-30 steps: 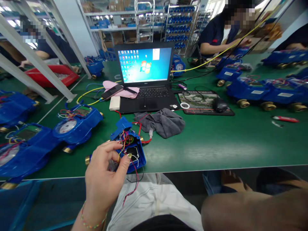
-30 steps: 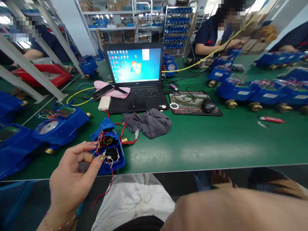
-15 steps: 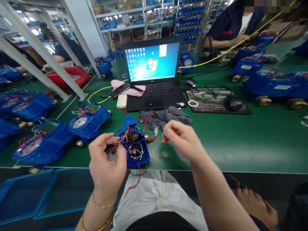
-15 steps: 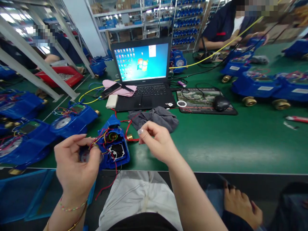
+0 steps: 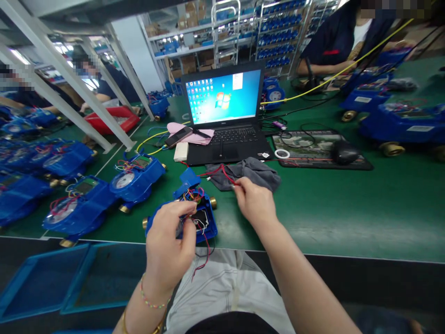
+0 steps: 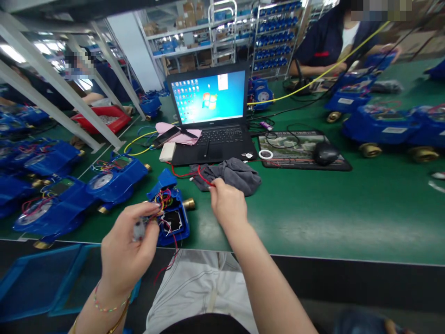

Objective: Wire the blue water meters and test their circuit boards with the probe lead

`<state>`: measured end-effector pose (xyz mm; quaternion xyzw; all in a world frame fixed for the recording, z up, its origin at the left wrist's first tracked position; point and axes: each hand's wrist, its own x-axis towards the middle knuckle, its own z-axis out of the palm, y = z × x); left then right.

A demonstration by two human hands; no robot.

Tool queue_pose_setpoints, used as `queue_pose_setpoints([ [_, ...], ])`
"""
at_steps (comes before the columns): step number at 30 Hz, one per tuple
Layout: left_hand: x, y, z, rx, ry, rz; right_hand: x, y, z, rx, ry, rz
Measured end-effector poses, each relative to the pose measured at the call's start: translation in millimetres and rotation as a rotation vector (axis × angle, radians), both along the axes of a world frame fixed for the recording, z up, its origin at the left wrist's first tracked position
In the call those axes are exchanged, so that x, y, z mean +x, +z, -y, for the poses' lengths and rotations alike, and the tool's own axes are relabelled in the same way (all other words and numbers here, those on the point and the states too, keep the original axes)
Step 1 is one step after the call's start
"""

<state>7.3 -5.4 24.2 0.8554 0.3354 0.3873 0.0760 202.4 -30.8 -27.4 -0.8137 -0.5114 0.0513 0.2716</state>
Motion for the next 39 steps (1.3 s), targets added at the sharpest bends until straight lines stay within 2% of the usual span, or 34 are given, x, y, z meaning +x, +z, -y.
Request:
queue_pose_setpoints([
  [2,1.4,-3.3,4.0,0.051,-0.106,-0.068,9.8,4.2,1.9,0.204,-0.049,-0.087],
  [5,-0.5,-6.5,8.1,0.107,-0.154,-0.111,18.5,10.7,6.9,0.617,-0.003,-0.387],
  [6,-2.2,-6.3,8.0,0.122,-0.136,-0.090,19.9,13.5,8.7,0.711,0.021,-0.478],
  [8,-6.5,-2.3,3.5,0.118,-0.037,-0.012,21.5,20.1,11.8,0.802,0.034,-0.559],
  [11,-11.4,13.8,-16.3,0.037,0.192,0.052,25.3,29.1,12.6,0.870,-0.003,-0.530],
  [12,-11.2,21.3,-25.9,-0.023,0.267,-0.026,27.4,30.7,11.5,0.868,-0.026,-0.499],
  [14,-6.6,36.6,-47.0,-0.181,0.371,-0.331,32.8,30.5,8.0,0.790,-0.061,-0.427],
  [15,-1.7,43.6,-57.3,-0.265,0.394,-0.514,35.6,28.8,6.0,0.712,-0.071,-0.396],
  [17,12.3,54.0,-75.4,-0.372,0.373,-0.758,40.3,22.7,2.5,0.542,-0.067,-0.361],
  [19,29.4,59.2,-88.6,-0.403,0.309,-0.839,42.7,15.3,0.7,0.428,-0.048,-0.357],
  [23,53.2,59.4,-101.2,-0.471,0.225,-0.918,43.2,5.1,2.8,0.394,-0.019,-0.369],
  [26,49.4,58.2,-101.8,-0.506,0.191,-0.871,44.8,1.3,5.9,0.403,-0.004,-0.398],
  [29,31.3,58.4,-95.2,-0.523,0.122,-0.750,46.3,-3.4,7.4,0.412,0.014,-0.441],
  [32,11.6,55.8,-79.6,-0.502,-0.011,-0.487,44.0,-8.4,7.2,0.421,0.038,-0.487],
  [34,2.1,50.7,-64.5,-0.440,-0.133,-0.243,40.7,-10.3,6.8,0.434,0.057,-0.522],
  [36,-3.3,43.1,-47.9,-0.342,-0.230,-0.093,37.4,-11.2,6.7,0.446,0.073,-0.556],
  [39,-5.2,29.8,-25.7,-0.207,-0.254,-0.114,33.6,-13.4,8.1,0.441,0.090,-0.607],
])
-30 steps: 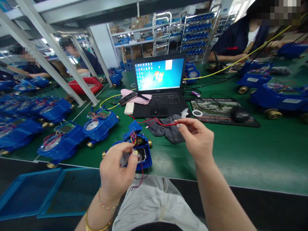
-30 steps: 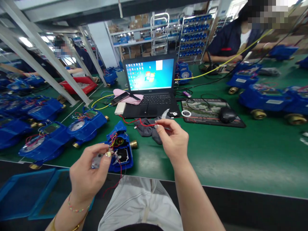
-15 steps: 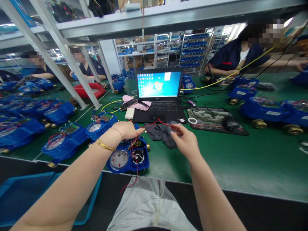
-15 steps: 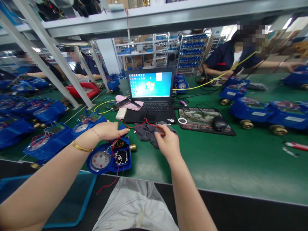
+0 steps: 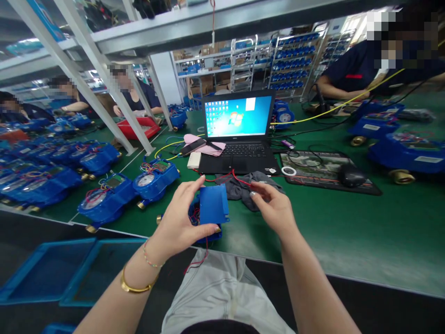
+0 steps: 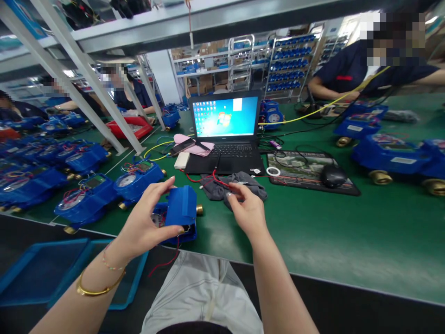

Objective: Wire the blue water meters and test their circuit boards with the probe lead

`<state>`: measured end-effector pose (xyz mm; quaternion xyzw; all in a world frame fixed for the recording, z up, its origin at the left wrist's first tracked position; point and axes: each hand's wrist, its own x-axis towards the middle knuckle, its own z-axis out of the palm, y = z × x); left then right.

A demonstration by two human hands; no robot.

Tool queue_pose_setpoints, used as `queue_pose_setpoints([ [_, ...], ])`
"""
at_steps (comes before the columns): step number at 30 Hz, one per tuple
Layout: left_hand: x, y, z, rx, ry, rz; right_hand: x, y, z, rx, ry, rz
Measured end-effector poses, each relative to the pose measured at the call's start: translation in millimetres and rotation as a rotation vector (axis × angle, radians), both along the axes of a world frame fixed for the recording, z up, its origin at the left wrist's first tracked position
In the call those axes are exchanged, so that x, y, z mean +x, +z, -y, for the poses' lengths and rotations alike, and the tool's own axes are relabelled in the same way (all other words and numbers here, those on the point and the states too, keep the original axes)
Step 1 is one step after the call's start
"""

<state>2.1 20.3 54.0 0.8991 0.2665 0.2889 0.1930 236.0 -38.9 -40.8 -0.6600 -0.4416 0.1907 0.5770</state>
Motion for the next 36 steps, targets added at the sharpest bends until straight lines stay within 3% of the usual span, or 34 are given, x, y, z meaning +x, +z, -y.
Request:
queue_pose_setpoints([
  [4,0.8,-14.8,14.8,0.105,0.023,-0.015,-4.7,-5.2,6.4,-0.027,0.061,-0.038],
  [7,-2.3,-22.6,16.7,0.039,0.022,0.078,-13.9,-0.3,15.0,-0.012,0.048,-0.040],
  [9,-6.3,-26.9,16.9,-0.097,0.014,0.213,-24.8,9.8,21.3,0.042,0.080,-0.022],
  [13,-14.5,-34.0,19.3,-0.311,0.003,0.431,-52.5,36.8,29.0,0.188,0.341,0.106],
  [19,-22.5,-49.6,20.4,-0.304,0.004,0.349,-74.8,58.8,22.9,0.325,0.529,0.282],
  [23,-22.1,-54.6,17.4,-0.261,0.101,0.284,-73.5,58.0,24.0,0.294,0.490,0.277],
  [30,-6.6,-28.8,20.9,-0.346,0.210,0.191,-69.7,52.2,27.1,0.076,0.283,-0.148],
  [33,-2.9,-25.4,19.3,-0.381,0.247,0.204,-71.0,49.0,25.1,-0.034,0.223,-0.237],
  [36,-2.0,-25.4,16.1,-0.433,0.204,0.274,-72.0,47.4,24.4,-0.064,0.217,-0.278],
])
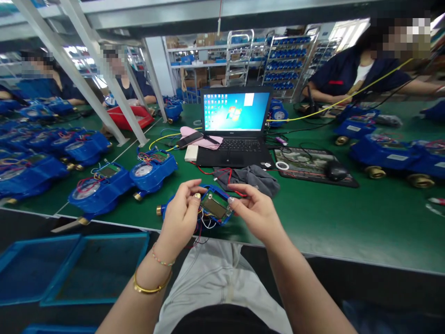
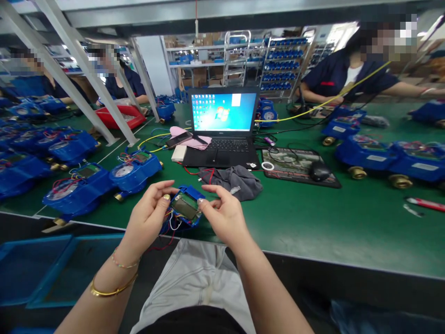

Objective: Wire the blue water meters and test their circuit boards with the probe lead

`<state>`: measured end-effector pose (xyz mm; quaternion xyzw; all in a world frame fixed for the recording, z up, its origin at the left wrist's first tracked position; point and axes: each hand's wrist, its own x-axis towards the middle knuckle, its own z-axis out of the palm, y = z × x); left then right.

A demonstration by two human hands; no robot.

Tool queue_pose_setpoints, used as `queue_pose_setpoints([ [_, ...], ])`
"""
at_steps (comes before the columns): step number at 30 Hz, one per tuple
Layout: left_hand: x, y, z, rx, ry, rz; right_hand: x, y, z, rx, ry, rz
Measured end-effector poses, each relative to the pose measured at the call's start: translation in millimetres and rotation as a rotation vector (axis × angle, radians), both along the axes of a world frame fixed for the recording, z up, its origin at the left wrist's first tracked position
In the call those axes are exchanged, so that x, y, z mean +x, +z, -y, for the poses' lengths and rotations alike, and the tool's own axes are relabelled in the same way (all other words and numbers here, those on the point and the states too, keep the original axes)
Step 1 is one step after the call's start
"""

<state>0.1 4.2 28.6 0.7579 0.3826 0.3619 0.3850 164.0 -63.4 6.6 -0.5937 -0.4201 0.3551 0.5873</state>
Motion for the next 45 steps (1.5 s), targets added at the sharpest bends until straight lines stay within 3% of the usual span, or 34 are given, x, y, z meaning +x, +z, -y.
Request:
queue_pose_setpoints([
  [13,-5.2,1.0,3.5,0.028,-0.025,0.058,0.7,-4.5,6.9,-0.014,0.064,-0.133],
  [18,-24.5,-5.2,12.1,0.215,-0.200,0.002,-16.1,-10.7,21.6,-0.061,0.139,-0.286],
  [22,-35.7,-17.7,14.3,0.415,-0.205,-0.131,-26.3,-17.8,27.5,-0.081,0.131,-0.313],
  [26,-41.8,-24.9,8.9,0.527,-0.147,-0.110,-30.0,-22.4,27.2,-0.036,0.066,-0.229],
  [31,-45.7,-21.2,1.2,0.517,-0.147,-0.093,-37.5,-23.1,30.0,0.041,0.010,-0.073],
  [38,-38.2,-16.6,-1.2,0.515,-0.062,-0.063,-44.4,-28.5,27.3,0.006,-0.018,-0.109],
  [41,-30.4,-15.7,-2.3,0.474,-0.020,-0.025,-39.3,-26.2,25.9,0.016,-0.082,0.004],
  [45,-23.4,-14.5,-4.0,0.434,-0.016,0.014,-36.6,-21.3,28.0,0.156,-0.123,0.217],
])
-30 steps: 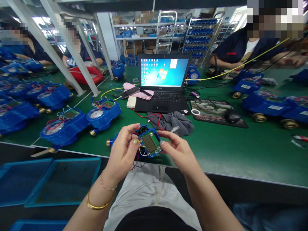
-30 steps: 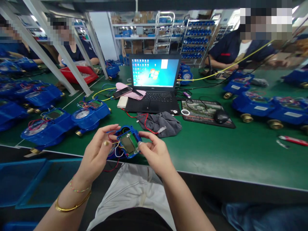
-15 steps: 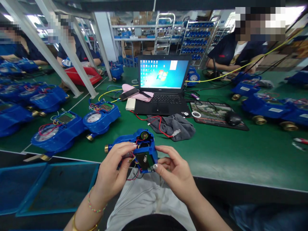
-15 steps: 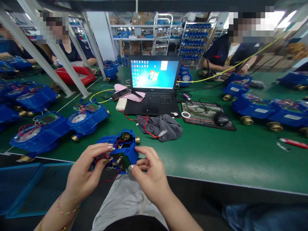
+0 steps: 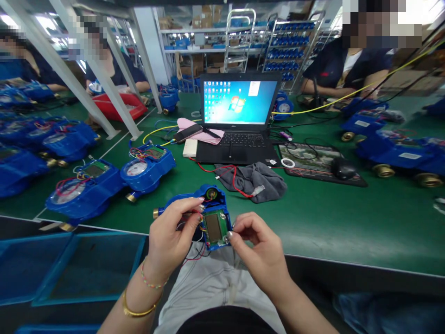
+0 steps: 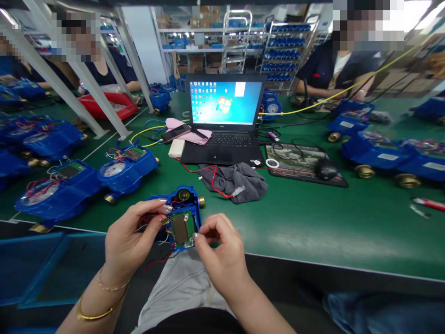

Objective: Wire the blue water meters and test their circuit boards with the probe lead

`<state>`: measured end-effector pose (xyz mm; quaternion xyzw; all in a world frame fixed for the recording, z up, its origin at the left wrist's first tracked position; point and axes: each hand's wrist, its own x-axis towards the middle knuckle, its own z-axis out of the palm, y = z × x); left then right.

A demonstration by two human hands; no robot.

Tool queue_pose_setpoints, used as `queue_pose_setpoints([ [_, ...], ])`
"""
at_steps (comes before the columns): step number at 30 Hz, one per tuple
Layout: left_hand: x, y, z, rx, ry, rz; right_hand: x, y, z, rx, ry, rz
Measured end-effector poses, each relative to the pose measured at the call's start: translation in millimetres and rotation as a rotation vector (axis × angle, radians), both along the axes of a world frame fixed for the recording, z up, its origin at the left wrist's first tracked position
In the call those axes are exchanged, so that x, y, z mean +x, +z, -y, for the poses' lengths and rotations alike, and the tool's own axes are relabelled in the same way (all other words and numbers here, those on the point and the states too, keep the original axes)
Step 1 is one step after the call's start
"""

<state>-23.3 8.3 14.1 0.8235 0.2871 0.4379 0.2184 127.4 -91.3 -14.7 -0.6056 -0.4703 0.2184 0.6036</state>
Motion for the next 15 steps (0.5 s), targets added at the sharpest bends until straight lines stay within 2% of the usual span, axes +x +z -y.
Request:
queue_pose_setpoints([
  [4,-1.8,-0.9,-1.4,0.009,-0.012,-0.004,-3.9,5.1,2.5,0.100,0.002,0.200],
  [9,-6.5,-6.5,-3.5,0.053,-0.004,-0.005,-7.9,4.8,2.6,0.163,0.021,0.288],
  [12,-4.0,-9.1,-5.7,0.124,-0.019,-0.033,-5.0,-5.0,-1.1,0.109,0.010,0.275],
  [15,2.5,-7.9,-8.0,0.200,-0.056,-0.102,4.8,-17.0,-11.7,-0.064,-0.071,0.159],
])
